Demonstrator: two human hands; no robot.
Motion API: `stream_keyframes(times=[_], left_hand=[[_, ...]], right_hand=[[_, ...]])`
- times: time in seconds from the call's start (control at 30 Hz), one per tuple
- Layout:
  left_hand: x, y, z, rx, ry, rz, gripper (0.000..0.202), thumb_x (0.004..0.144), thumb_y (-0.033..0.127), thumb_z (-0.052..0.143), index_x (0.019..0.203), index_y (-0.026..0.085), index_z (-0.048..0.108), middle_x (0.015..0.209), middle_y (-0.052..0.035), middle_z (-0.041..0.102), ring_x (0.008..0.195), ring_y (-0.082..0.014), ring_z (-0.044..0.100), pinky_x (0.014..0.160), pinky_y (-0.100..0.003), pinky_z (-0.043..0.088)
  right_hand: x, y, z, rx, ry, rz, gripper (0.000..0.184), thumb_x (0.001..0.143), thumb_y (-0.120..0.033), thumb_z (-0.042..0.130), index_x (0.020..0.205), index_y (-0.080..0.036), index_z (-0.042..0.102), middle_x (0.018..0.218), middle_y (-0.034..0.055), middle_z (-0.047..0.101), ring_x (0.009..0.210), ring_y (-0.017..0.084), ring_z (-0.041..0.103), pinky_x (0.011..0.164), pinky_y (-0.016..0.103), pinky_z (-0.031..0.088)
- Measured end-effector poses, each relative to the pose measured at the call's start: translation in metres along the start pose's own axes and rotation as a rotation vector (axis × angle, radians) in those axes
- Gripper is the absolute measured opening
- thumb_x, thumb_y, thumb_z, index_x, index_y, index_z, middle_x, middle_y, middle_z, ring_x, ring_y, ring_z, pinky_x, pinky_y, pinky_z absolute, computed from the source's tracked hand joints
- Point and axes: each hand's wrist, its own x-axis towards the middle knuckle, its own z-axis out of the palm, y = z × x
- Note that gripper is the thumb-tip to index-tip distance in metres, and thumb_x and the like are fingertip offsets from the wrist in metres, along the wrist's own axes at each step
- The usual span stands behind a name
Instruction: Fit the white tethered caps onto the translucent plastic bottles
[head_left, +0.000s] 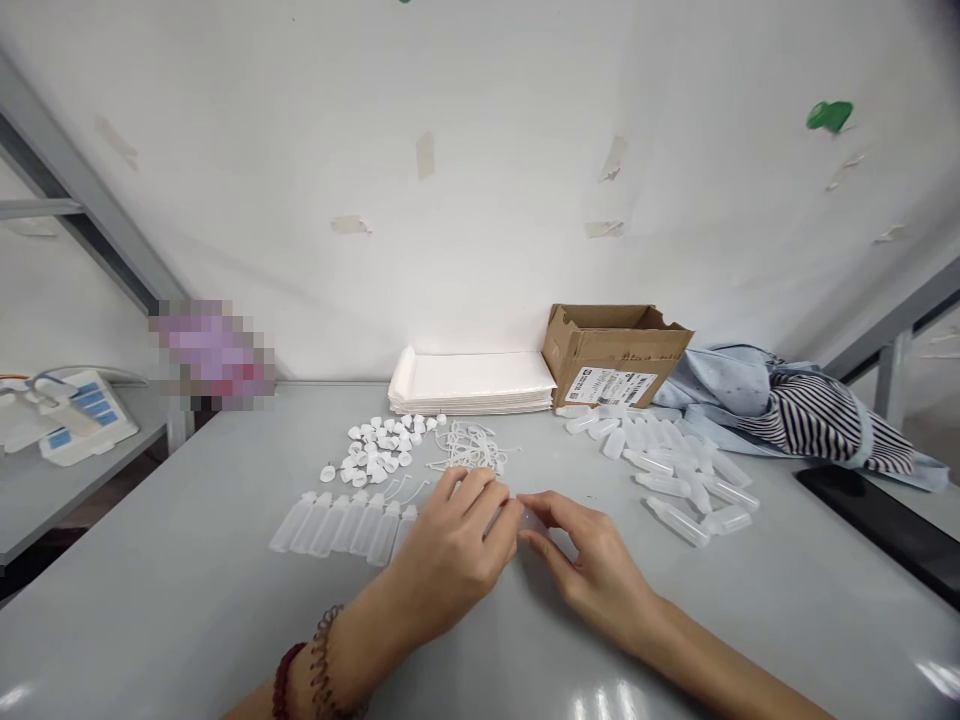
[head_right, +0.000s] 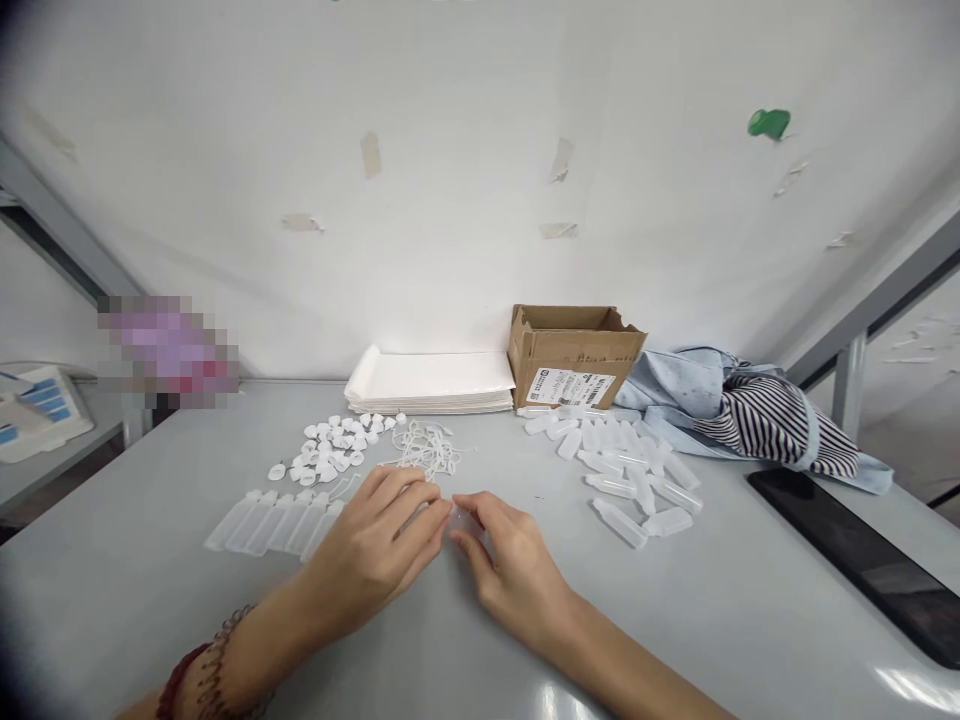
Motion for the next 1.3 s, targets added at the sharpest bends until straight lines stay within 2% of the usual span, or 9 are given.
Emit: stream_keyframes(times=[0.1, 0.27, 0.5, 0.57, 0.7, 0.8, 0.93, 1.1, 1.3], left_hand=[[0.001, 0.001, 0.0, 0.017, 0.055, -0.007, 0.015, 0.081, 0.0, 0.051, 0.079, 0.012, 0.06, 0.075, -0.0075, 0.063, 0.079, -0.0227, 0.054, 0.068, -0.037, 0.045], [0.002, -0.005, -0.002, -0.335, -0.014, -0.307, 0.017, 0.081, 0.003, 0.048, 0.079, 0.018, 0.057, 0.073, -0.003, 0.063, 0.077, -0.0181, 0.053, 0.07, -0.032, 0.045], [0.006, -0.009, -0.004, -0.582, 0.011, -0.482, 0.015, 0.077, 0.007, 0.052, 0.073, 0.019, 0.058, 0.071, -0.0017, 0.061, 0.077, -0.0176, 0.053, 0.072, -0.031, 0.044], [0.007, -0.013, -0.007, -0.713, -0.037, -0.617, 0.011, 0.074, 0.01, 0.057, 0.07, 0.019, 0.06, 0.072, -0.0012, 0.062, 0.077, -0.017, 0.054, 0.073, -0.03, 0.044], [0.007, -0.024, -0.012, -1.05, -0.096, -0.991, 0.004, 0.072, 0.021, 0.064, 0.07, 0.018, 0.064, 0.072, -0.0006, 0.061, 0.071, -0.0148, 0.054, 0.068, -0.028, 0.043], [0.007, -0.026, -0.012, -1.341, -0.101, -1.146, 0.011, 0.069, 0.026, 0.07, 0.073, 0.017, 0.066, 0.07, 0.0004, 0.061, 0.068, -0.0125, 0.052, 0.067, -0.026, 0.042], [0.008, -0.018, -0.007, -1.58, -0.185, -1.172, 0.009, 0.069, 0.024, 0.071, 0.072, 0.016, 0.069, 0.068, 0.0007, 0.061, 0.069, -0.0114, 0.051, 0.071, -0.025, 0.04], [0.007, -0.011, -0.002, -1.652, -0.164, -1.211, 0.007, 0.071, 0.023, 0.069, 0.07, 0.016, 0.068, 0.067, 0.0006, 0.059, 0.067, -0.0112, 0.049, 0.07, -0.025, 0.04], [0.007, -0.009, -0.004, -1.744, -0.168, -1.206, 0.013, 0.076, 0.024, 0.066, 0.067, 0.015, 0.067, 0.068, 0.0001, 0.059, 0.067, -0.0113, 0.049, 0.069, -0.026, 0.039]], right_hand=[[-0.001, 0.004, 0.003, -0.061, 0.058, -0.056, 0.023, 0.088, -0.018, 0.049, 0.109, -0.016, 0.057, 0.089, 0.0076, 0.068, 0.077, 0.017, 0.064, 0.07, 0.031, 0.053], [0.001, 0.005, 0.002, -0.112, 0.089, -0.068, 0.024, 0.088, -0.022, 0.052, 0.112, -0.019, 0.055, 0.098, 0.0088, 0.07, 0.081, 0.019, 0.067, 0.073, 0.032, 0.056], [-0.001, 0.003, 0.001, -0.109, 0.094, -0.109, 0.024, 0.09, -0.018, 0.048, 0.113, -0.019, 0.053, 0.096, 0.009, 0.069, 0.079, 0.019, 0.067, 0.069, 0.031, 0.056], [-0.003, 0.001, 0.001, -0.109, 0.097, -0.129, 0.023, 0.09, -0.017, 0.048, 0.113, -0.019, 0.053, 0.095, 0.0087, 0.069, 0.078, 0.018, 0.067, 0.068, 0.03, 0.055], [-0.006, -0.002, -0.003, -0.118, 0.126, -0.145, 0.022, 0.09, -0.019, 0.05, 0.112, -0.02, 0.053, 0.097, 0.0082, 0.07, 0.079, 0.018, 0.067, 0.07, 0.028, 0.056], [-0.006, -0.003, -0.004, -0.1, 0.142, -0.124, 0.023, 0.09, -0.019, 0.051, 0.113, -0.021, 0.053, 0.098, 0.0076, 0.07, 0.082, 0.018, 0.068, 0.073, 0.029, 0.056], [-0.007, -0.003, -0.004, -0.068, 0.146, -0.138, 0.032, 0.09, -0.019, 0.05, 0.122, -0.022, 0.047, 0.104, 0.008, 0.069, 0.089, 0.019, 0.068, 0.08, 0.033, 0.057], [-0.007, -0.003, -0.004, -0.099, 0.141, -0.264, 0.05, 0.09, -0.012, 0.048, 0.135, -0.028, 0.036, 0.109, 0.0075, 0.065, 0.09, 0.019, 0.066, 0.076, 0.032, 0.056], [-0.003, -0.005, -0.006, -0.053, 0.124, -0.32, 0.05, 0.089, -0.006, 0.046, 0.134, -0.027, 0.041, 0.105, 0.0093, 0.063, 0.092, 0.019, 0.063, 0.075, 0.031, 0.055]])
